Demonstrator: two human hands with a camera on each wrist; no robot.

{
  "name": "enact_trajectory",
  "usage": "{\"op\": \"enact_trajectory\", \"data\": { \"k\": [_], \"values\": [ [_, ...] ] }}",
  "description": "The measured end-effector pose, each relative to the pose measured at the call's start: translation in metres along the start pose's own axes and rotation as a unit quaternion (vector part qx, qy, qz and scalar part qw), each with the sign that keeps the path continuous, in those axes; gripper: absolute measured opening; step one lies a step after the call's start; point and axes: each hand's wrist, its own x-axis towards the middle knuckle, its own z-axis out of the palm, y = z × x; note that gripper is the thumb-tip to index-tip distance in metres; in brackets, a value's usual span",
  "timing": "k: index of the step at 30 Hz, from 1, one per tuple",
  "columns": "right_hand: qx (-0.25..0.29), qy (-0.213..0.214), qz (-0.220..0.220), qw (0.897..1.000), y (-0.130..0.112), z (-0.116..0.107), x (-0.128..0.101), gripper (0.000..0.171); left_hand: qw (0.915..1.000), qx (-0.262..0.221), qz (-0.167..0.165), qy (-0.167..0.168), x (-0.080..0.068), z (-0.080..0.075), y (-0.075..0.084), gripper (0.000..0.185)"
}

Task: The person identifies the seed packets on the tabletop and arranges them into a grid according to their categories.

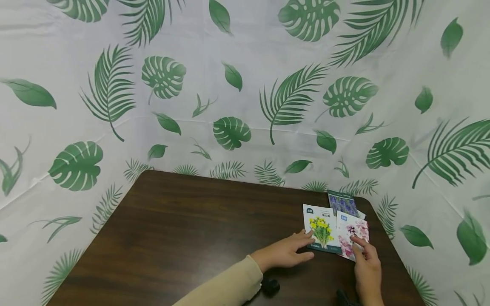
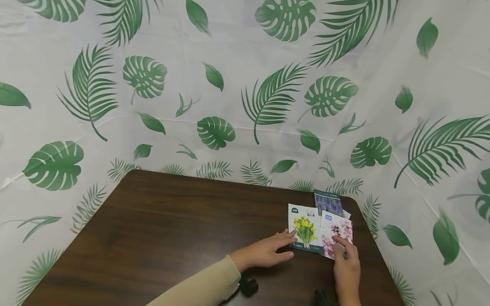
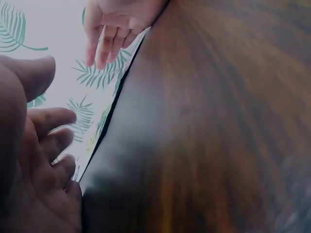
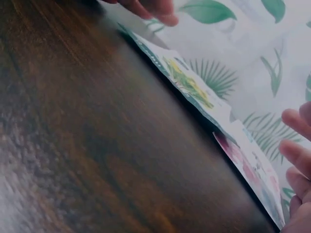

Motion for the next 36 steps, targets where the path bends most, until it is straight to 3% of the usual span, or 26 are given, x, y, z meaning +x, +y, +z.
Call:
{"op": "enact_trajectory", "data": {
  "k": [5,11,15,22,26,36],
  "values": [
    [-0.004,-0.012,-0.01,1.0,-0.001,0.0,0.001,0.04,0.9991,-0.024,0.019,-0.031,-0.001,0.0,-0.007,0.064],
    [-0.021,-0.044,-0.004,0.999,0.003,-0.001,0.0,0.043,0.9952,0.059,0.017,-0.076,0.0,0.004,-0.007,0.066],
    [-0.044,-0.05,-0.029,0.997,0.003,0.0,0.001,0.041,0.9935,0.055,0.02,-0.098,-0.001,0.0,-0.008,0.064],
    [-0.075,-0.055,-0.078,0.993,0.005,0.004,0.002,0.038,0.9943,0.018,0.024,-0.102,-0.004,-0.01,-0.005,0.058],
    [-0.089,-0.06,-0.094,0.99,0.004,0.005,0.006,0.038,0.9925,0.02,0.032,-0.116,-0.004,-0.018,-0.004,0.055],
    [-0.102,-0.075,-0.074,0.989,0.008,0.005,0.008,0.037,0.9935,0.035,-0.002,-0.109,-0.013,-0.031,-0.002,0.051]
  ]
}}
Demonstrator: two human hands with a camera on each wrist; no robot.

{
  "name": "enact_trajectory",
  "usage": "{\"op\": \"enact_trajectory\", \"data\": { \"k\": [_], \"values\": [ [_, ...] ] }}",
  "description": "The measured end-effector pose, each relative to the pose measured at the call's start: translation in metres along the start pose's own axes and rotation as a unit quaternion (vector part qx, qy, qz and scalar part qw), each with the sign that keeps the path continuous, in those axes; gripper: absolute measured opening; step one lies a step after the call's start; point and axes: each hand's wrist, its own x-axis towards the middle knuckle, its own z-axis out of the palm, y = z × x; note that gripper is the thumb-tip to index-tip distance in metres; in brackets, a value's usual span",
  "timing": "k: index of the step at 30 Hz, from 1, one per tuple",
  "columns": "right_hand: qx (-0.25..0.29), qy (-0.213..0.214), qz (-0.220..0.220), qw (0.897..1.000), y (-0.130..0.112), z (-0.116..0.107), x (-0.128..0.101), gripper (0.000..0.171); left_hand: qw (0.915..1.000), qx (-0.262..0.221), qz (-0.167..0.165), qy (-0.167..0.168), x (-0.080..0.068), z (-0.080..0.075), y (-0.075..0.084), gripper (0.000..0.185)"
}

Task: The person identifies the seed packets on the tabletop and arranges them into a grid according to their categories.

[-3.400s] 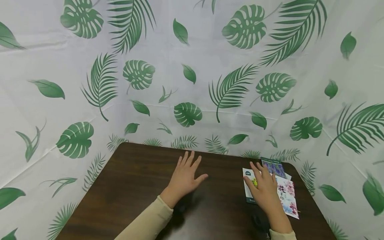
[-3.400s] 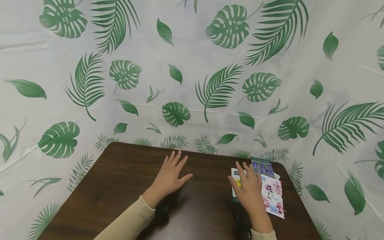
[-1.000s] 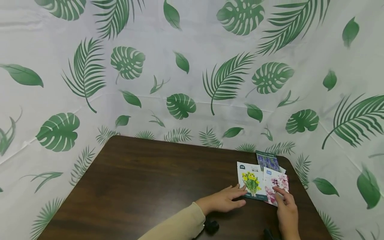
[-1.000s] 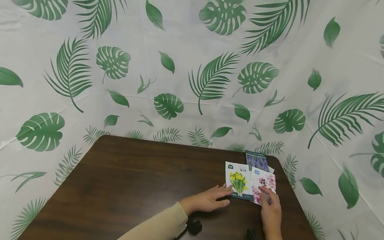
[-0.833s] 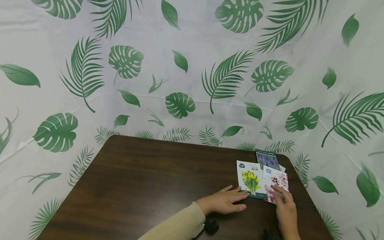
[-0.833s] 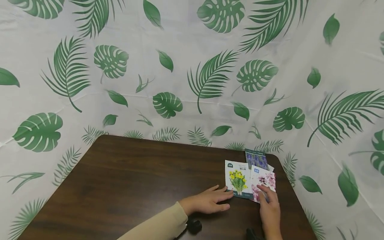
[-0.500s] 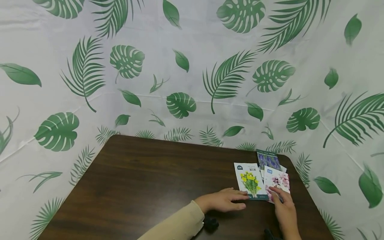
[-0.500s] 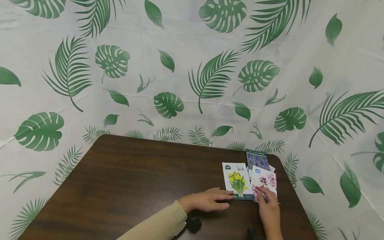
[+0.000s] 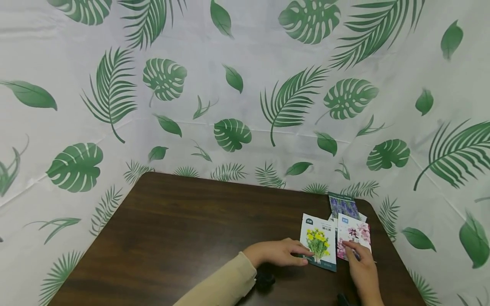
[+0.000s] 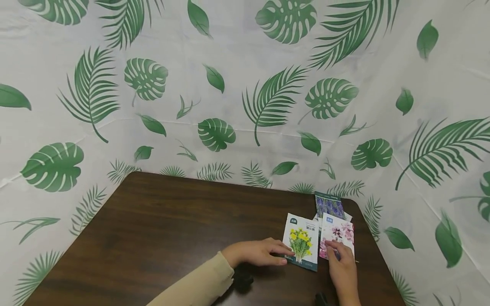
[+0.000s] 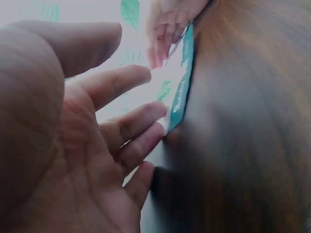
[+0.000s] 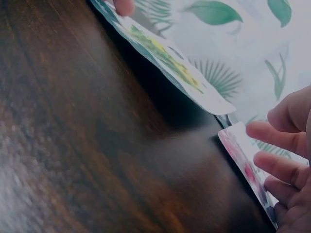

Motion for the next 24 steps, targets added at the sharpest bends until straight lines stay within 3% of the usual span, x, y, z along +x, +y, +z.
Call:
{"op": "enact_trajectory", "data": {
  "k": [7,17,24],
  "values": [
    [-0.002,0.008,-0.005,1.0,0.001,-0.001,-0.001,0.038,0.9995,0.024,-0.007,0.018,-0.001,-0.005,0.003,0.047],
    [-0.005,0.018,-0.018,1.0,0.006,-0.003,-0.004,0.034,0.9941,0.067,-0.065,0.054,-0.009,-0.007,0.009,0.046],
    [0.002,0.021,-0.044,0.999,0.003,0.0,-0.003,0.032,0.9851,0.116,-0.114,0.056,-0.016,-0.01,0.003,0.05]
  ]
}}
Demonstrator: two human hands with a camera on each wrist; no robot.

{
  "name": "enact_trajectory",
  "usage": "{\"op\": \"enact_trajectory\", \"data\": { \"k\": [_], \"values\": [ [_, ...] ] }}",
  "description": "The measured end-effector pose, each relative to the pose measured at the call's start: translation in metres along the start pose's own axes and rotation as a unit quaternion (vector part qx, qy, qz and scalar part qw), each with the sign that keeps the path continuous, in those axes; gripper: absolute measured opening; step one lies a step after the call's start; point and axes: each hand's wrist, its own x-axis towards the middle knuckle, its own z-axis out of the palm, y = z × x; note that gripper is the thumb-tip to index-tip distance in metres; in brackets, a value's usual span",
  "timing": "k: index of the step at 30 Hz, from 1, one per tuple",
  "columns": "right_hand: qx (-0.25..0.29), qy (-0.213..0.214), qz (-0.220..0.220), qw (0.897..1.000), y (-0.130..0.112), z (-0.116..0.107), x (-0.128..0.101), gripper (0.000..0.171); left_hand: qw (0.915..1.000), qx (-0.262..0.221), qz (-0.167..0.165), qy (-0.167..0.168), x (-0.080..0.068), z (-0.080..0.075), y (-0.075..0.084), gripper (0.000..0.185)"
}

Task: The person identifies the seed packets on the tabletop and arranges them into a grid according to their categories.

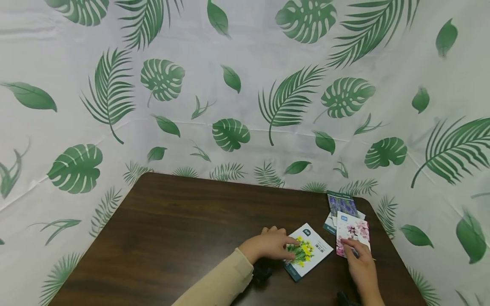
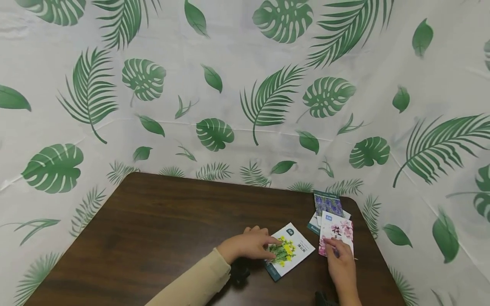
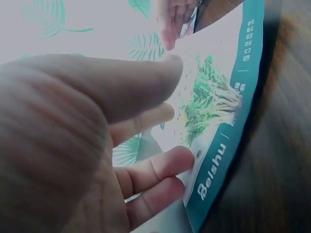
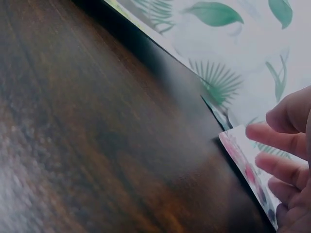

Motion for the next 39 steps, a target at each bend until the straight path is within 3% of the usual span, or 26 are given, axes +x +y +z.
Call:
{"op": "enact_trajectory", "data": {
  "k": [5,9,14,20,25,30,35,39],
  "values": [
    [0.023,-0.028,0.007,0.999,0.0006,0.0031,-0.0011,0.034,0.999,0.022,-0.037,0.008,-0.0055,0.0037,-0.0047,0.044],
    [0.016,-0.027,-0.004,0.999,0.0044,0.003,-0.0008,0.033,0.9979,0.038,-0.045,0.026,-0.0071,0.0067,-0.0033,0.04],
    [0.007,-0.03,-0.009,0.999,0.0077,0.0022,0.0005,0.033,0.9986,0.03,-0.019,0.039,-0.0062,0.0075,-0.0017,0.048],
    [0.013,-0.024,-0.01,1.0,0.0065,0.0007,0.0011,0.032,0.9997,-0.003,0.021,0.01,-0.0051,0.006,-0.0005,0.069],
    [0.014,-0.013,-0.017,1.0,0.0043,0.0003,0.0018,0.031,0.9991,-0.005,0.042,-0.004,-0.0042,0.0024,0.0008,0.073],
    [0.001,-0.019,-0.013,1.0,0.0033,-0.0006,0.0025,0.032,0.9992,-0.005,0.04,-0.007,-0.0024,0.0046,-0.0003,0.073],
    [-0.011,-0.027,-0.008,1.0,0.0036,-0.0011,0.0029,0.032,0.9995,0.023,0.02,0.011,-0.0015,0.0057,-0.0014,0.073],
    [-0.019,-0.028,-0.01,0.999,0.0029,-0.0012,0.0037,0.033,0.9987,0.042,0.024,0.014,-0.001,0.003,-0.0033,0.073]
  ]
}}
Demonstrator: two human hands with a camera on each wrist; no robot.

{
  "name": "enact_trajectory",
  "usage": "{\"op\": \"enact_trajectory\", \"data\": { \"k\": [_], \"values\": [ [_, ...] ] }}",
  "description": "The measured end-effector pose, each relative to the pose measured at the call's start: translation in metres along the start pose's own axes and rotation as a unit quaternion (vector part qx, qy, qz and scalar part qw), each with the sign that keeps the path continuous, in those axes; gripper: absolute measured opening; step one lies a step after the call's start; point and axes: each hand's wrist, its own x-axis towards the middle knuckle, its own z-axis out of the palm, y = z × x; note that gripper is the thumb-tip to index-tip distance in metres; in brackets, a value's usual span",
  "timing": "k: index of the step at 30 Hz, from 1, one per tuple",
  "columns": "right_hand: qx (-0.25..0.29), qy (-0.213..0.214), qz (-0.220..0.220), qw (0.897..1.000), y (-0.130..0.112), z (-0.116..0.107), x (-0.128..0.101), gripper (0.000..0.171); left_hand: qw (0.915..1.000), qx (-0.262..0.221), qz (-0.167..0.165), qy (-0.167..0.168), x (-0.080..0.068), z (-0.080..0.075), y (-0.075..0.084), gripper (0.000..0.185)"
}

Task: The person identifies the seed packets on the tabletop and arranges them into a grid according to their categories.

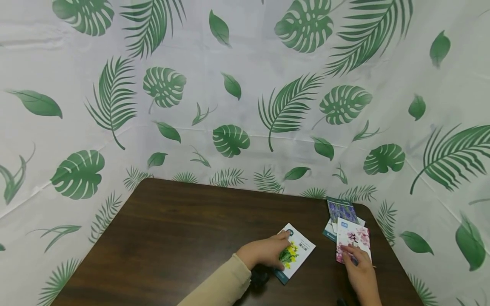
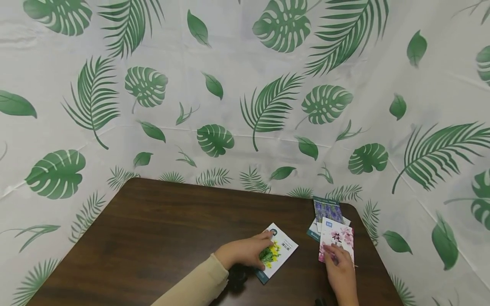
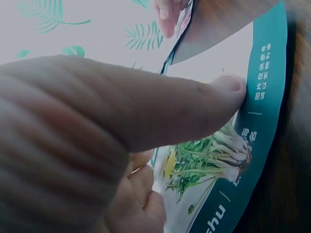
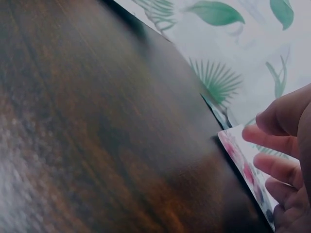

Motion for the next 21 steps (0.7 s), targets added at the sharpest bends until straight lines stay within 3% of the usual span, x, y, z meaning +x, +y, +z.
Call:
{"op": "enact_trajectory", "data": {
  "k": [6,11,21],
  "values": [
    [0.018,0.006,-0.004,1.0,-0.001,-0.001,0.0,0.032,0.999,-0.039,0.0,-0.02,-0.001,-0.002,-0.005,0.07],
    [0.004,0.006,-0.007,1.0,-0.004,0.0,0.0,0.032,0.9976,-0.066,-0.015,-0.016,-0.004,-0.004,-0.007,0.067],
    [-0.017,0.012,-0.051,0.998,-0.001,0.002,-0.001,0.03,0.9972,-0.025,-0.064,0.029,-0.007,-0.006,-0.013,0.077]
  ]
}}
